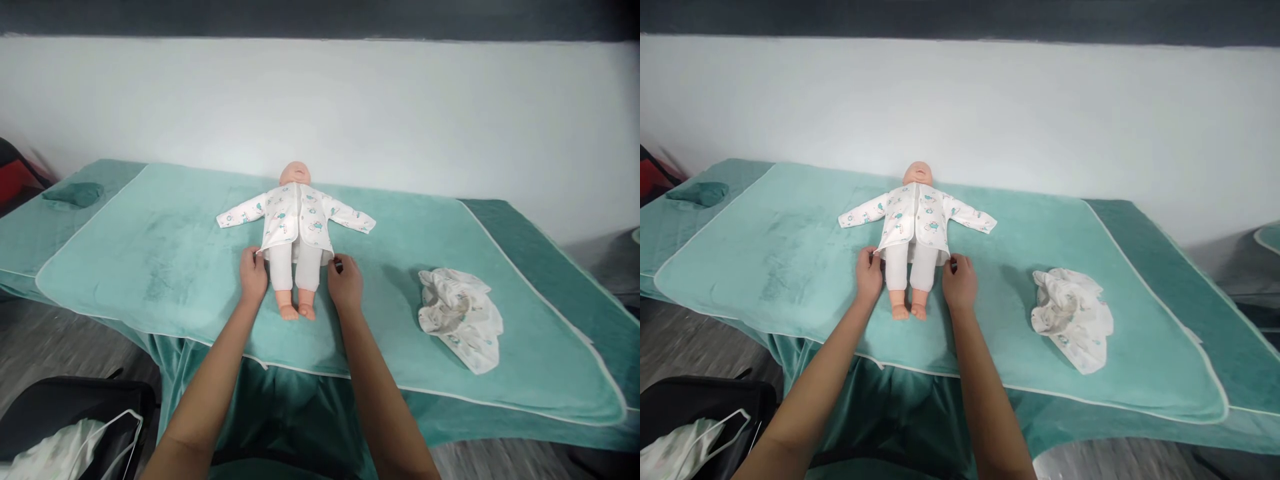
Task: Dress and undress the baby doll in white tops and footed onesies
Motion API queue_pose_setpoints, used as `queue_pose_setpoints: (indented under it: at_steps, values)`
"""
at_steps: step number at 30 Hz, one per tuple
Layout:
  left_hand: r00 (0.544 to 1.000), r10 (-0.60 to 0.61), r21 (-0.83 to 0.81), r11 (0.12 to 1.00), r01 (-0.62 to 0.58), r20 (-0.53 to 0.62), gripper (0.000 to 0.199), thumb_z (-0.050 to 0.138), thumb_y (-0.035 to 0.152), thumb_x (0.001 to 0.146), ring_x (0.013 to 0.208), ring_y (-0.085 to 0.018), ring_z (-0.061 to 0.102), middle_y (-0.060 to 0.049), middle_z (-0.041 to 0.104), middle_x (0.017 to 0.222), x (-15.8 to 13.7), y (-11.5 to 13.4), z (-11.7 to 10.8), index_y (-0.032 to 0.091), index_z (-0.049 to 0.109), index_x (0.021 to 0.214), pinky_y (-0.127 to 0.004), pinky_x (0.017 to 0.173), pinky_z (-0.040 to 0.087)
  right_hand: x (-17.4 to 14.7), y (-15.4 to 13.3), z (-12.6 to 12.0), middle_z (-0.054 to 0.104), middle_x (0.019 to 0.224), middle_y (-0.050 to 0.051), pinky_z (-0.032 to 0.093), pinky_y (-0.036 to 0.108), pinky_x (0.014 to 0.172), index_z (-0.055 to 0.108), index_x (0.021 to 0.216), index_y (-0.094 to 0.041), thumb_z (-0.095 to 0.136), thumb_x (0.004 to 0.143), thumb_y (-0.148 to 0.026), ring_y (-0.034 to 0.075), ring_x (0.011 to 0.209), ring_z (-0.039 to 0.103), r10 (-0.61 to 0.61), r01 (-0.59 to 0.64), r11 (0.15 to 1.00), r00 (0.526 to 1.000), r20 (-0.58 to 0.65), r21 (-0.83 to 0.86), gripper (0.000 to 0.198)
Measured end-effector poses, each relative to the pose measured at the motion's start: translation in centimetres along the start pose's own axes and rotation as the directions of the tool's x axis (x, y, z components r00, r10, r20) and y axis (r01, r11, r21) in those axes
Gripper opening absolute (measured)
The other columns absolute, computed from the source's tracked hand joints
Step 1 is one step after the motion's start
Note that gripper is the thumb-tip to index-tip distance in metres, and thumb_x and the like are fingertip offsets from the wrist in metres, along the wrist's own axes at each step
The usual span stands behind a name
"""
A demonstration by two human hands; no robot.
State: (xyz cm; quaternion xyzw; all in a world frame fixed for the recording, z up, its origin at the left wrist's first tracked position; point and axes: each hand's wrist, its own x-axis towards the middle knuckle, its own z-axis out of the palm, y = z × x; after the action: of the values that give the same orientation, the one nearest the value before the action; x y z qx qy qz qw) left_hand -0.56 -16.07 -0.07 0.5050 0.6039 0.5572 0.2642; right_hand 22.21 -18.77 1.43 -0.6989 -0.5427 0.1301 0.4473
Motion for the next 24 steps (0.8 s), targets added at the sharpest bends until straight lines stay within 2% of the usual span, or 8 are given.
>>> queue_pose_setpoints:
  at_steps: [5,7,10,13,18,21,23,24]
  values:
    - [1.000,0.007,0.012,1.000,-0.007,-0.001,0.015,0.048,0.028,0.102,0.089,-0.020,0.062,-0.004,0.066,0.096,0.2,-0.1,0.1,0.022,0.061,0.105,-0.035,0.089,0.048,-0.3,0.1,0.0,0.069,0.102,0.011,0.050,0.039,0.086,0.068,0.104,-0.019,0.047,0.092,-0.033,0.024,0.092,0.062,-0.030,0.030,0.999,1.000,-0.009,0.027,0.028]
    - [1.000,0.013,0.019,1.000,-0.013,-0.002,0.014,0.050,0.026,0.101,0.091,-0.020,0.062,-0.005,0.066,0.099,0.3,-0.2,0.1,0.022,0.061,0.106,-0.035,0.090,0.047,-0.9,0.4,-0.4,0.069,0.109,0.013,0.052,0.041,0.091,0.067,0.110,-0.017,0.047,0.091,-0.029,0.025,0.100,0.064,-0.051,0.051,0.998,0.999,-0.011,0.042,0.030]
    - [1.000,0.021,0.032,0.999,-0.021,-0.003,0.014,0.055,0.023,0.096,0.094,-0.020,0.060,-0.005,0.066,0.103,0.5,-0.3,0.1,0.021,0.063,0.108,-0.035,0.091,0.047,-2.4,1.4,-1.7,0.068,0.125,0.017,0.049,0.048,0.105,0.067,0.118,-0.017,0.050,0.092,-0.025,0.029,0.119,0.061,-0.205,0.204,0.979,0.979,0.025,0.010,0.032]
    - [1.000,0.026,0.023,0.999,-0.025,-0.001,0.016,0.057,0.023,0.095,0.090,-0.019,0.059,-0.004,0.065,0.101,0.4,-0.2,-0.1,0.020,0.063,0.110,-0.034,0.089,0.047,-3.9,3.3,-3.9,0.065,0.138,0.020,0.047,0.056,0.110,0.066,0.123,-0.017,0.054,0.095,-0.025,0.033,0.127,0.058,-0.349,0.355,0.929,0.935,0.070,-0.109,0.032]
    - [0.999,0.024,-0.022,0.999,-0.023,0.023,0.016,0.056,0.027,0.098,0.085,-0.016,0.060,-0.003,0.064,0.100,-0.4,0.0,-0.8,0.020,0.062,0.111,-0.030,0.082,0.049,-6.6,6.3,-8.9,0.065,0.137,0.019,0.051,0.055,0.108,0.064,0.127,-0.018,0.056,0.099,-0.028,0.032,0.128,0.060,-0.345,0.338,0.927,0.938,-0.020,-0.162,0.031]
    - [0.996,0.016,-0.029,0.999,-0.014,0.083,0.018,0.054,0.032,0.099,0.083,-0.016,0.061,-0.003,0.065,0.095,-1.4,0.1,-1.6,0.020,0.062,0.110,-0.029,0.079,0.049,-8.3,7.4,-12.0,0.066,0.137,0.018,0.051,0.054,0.109,0.063,0.127,-0.020,0.057,0.099,-0.030,0.031,0.130,0.061,-0.382,0.357,0.904,0.922,-0.068,-0.236,0.030]
    - [0.988,0.020,-0.023,1.000,-0.016,0.152,0.019,0.054,0.035,0.100,0.081,-0.017,0.061,-0.002,0.066,0.091,-2.2,0.2,-2.3,0.020,0.065,0.106,-0.029,0.078,0.048,-8.9,8.2,-14.1,0.064,0.142,0.019,0.044,0.061,0.114,0.062,0.130,-0.020,0.060,0.097,-0.033,0.035,0.136,0.058,-0.364,0.298,0.882,0.922,-0.128,-0.365,0.035]
    - [0.982,0.023,-0.020,1.000,-0.020,0.189,0.020,0.054,0.036,0.100,0.082,-0.017,0.061,-0.003,0.067,0.091,-2.5,0.3,-2.7,0.020,0.066,0.103,-0.030,0.078,0.047,-8.9,8.7,-15.0,0.061,0.147,0.021,0.039,0.066,0.116,0.061,0.134,-0.020,0.062,0.095,-0.036,0.039,0.140,0.054,-0.325,0.224,0.873,0.930,-0.173,-0.433,0.042]
